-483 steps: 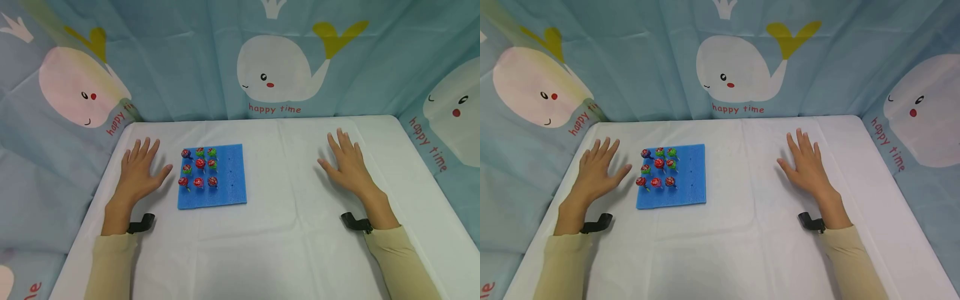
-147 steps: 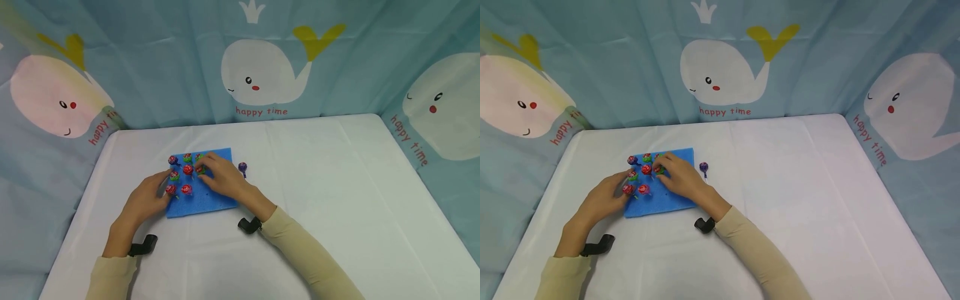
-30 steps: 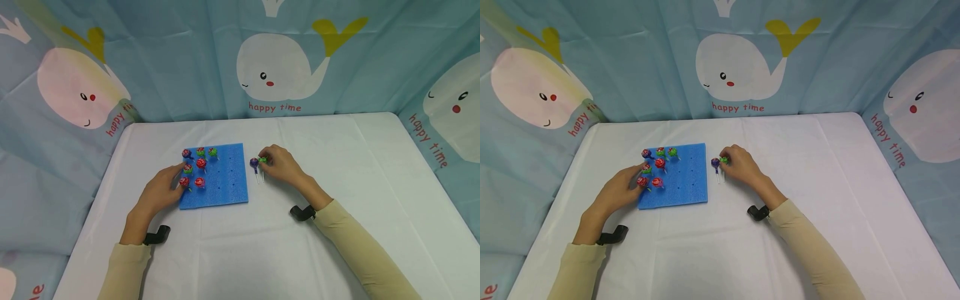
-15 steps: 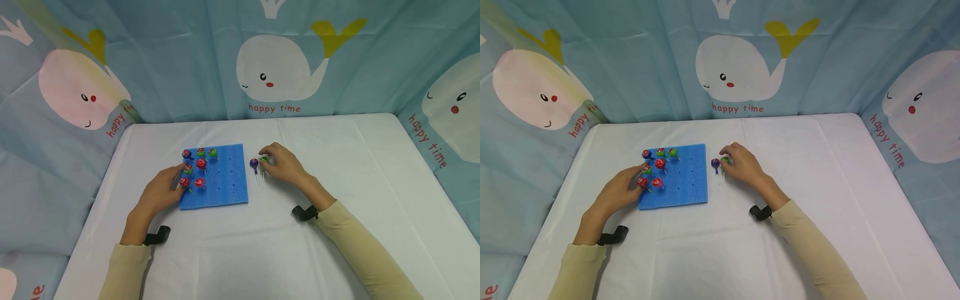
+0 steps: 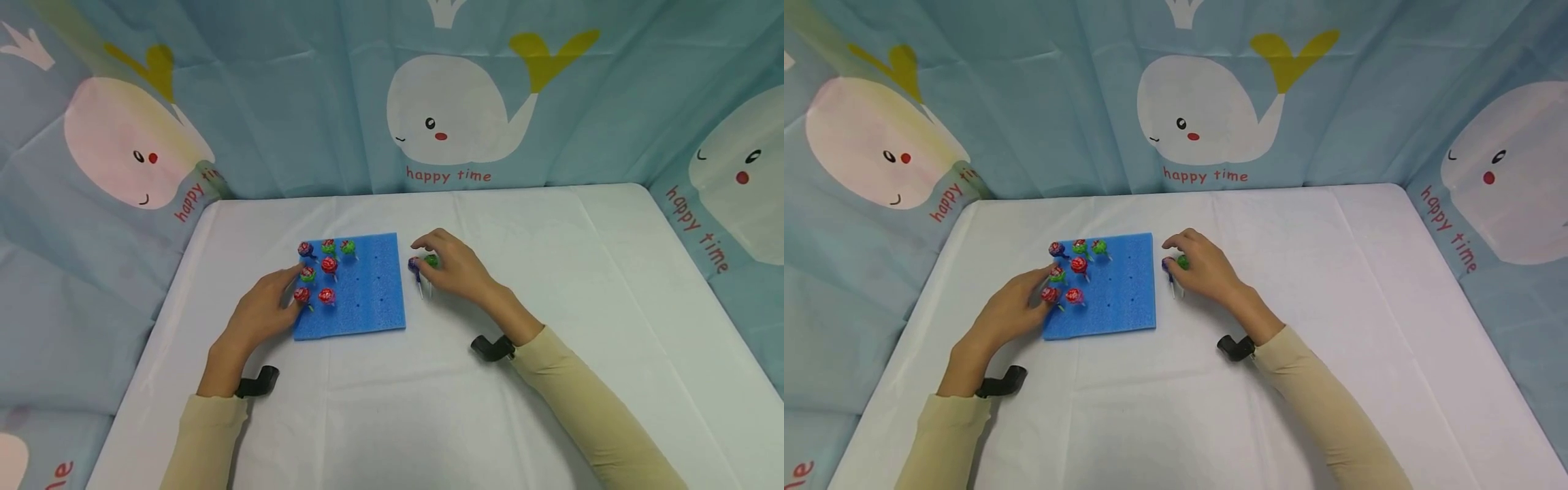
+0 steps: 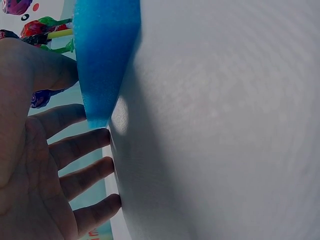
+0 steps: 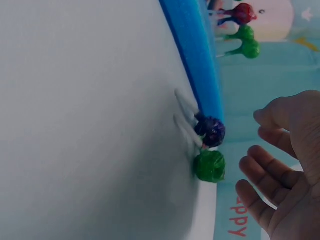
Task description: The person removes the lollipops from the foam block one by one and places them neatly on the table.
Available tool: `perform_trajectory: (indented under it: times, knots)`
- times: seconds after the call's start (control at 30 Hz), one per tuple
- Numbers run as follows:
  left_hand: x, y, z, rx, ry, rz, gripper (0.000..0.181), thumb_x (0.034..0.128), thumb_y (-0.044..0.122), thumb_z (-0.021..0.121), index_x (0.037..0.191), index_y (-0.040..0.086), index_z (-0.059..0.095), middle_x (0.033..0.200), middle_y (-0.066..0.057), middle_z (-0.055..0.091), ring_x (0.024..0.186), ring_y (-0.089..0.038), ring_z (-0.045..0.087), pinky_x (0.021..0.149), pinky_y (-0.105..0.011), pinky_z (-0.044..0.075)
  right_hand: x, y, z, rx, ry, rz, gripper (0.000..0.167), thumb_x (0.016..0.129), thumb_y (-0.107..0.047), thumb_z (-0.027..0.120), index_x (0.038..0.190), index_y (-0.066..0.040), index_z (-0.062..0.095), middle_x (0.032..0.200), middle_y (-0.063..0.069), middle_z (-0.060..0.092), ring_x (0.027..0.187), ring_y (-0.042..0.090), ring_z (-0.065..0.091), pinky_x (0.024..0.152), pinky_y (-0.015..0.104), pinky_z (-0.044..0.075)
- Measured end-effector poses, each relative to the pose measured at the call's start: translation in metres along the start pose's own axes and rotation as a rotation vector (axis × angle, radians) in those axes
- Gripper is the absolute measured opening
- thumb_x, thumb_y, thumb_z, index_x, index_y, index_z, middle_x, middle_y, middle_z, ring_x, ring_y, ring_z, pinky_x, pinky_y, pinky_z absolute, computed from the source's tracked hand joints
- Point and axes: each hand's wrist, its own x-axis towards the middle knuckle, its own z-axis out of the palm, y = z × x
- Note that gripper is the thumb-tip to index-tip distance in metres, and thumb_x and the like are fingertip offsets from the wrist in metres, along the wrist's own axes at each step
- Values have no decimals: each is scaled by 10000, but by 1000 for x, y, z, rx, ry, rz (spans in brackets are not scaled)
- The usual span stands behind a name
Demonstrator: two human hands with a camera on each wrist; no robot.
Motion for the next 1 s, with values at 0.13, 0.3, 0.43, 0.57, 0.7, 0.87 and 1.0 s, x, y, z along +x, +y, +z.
perform_trajectory:
  times: [0.13, 0.3, 0.43, 0.57, 0.7, 0.87, 1.0]
  knots:
    - [0, 1, -1, -5, 2, -3, 686, 990, 223, 589, 1636, 92, 398, 1632, -247, 467, 1534, -480, 400, 1244, -692, 337, 1, -6, 2, 13, -2, -5, 302, 1002, -166, 707, 1277, -40, 710, 1284, 126, 683, 1210, 314, 698, 1021, 476, 594]
    - [0, 4, 0, -11, 4, -7, 682, 987, 223, 591, 1629, 80, 407, 1628, -253, 470, 1531, -485, 405, 1244, -691, 338, 2, -13, 6, 13, -15, -39, 303, 1000, -153, 708, 1281, -40, 704, 1275, 140, 682, 1195, 295, 695, 997, 454, 600]
    - [-1, 5, 0, 2, 3, -17, 681, 993, 235, 586, 1632, 85, 403, 1630, -248, 470, 1533, -480, 406, 1247, -683, 341, 4, -19, 9, 2, -16, -74, 309, 1003, -159, 704, 1292, -48, 696, 1282, 138, 679, 1183, 287, 705, 996, 441, 609]
    - [-1, 5, -1, 10, 8, -19, 681, 999, 248, 585, 1634, 89, 400, 1638, -245, 461, 1539, -479, 398, 1250, -679, 339, 9, -22, 12, 11, -16, -90, 306, 1009, -157, 695, 1295, -48, 691, 1283, 147, 676, 1192, 300, 711, 996, 447, 616]
    - [0, 5, -2, 12, 12, -16, 681, 995, 242, 585, 1632, 88, 402, 1640, -247, 457, 1539, -481, 394, 1248, -683, 337, 15, -23, 15, 38, -25, -103, 305, 1009, -145, 692, 1291, -32, 692, 1273, 167, 676, 1197, 324, 709, 977, 452, 619]
    - [1, 4, -1, 15, 9, -10, 681, 995, 251, 585, 1632, 89, 404, 1639, -245, 460, 1537, -481, 396, 1248, -684, 337, 20, -23, 22, 48, -34, -108, 311, 1008, -138, 695, 1299, -33, 684, 1268, 159, 671, 1186, 326, 701, 918, 427, 618]
    - [0, 3, 0, 9, -1, -15, 685, 995, 254, 591, 1632, 88, 402, 1638, -244, 461, 1537, -482, 397, 1246, -685, 339, 26, -27, 27, 27, -27, -110, 318, 1010, -145, 698, 1314, -53, 676, 1274, 133, 667, 1177, 278, 702, 932, 401, 616]
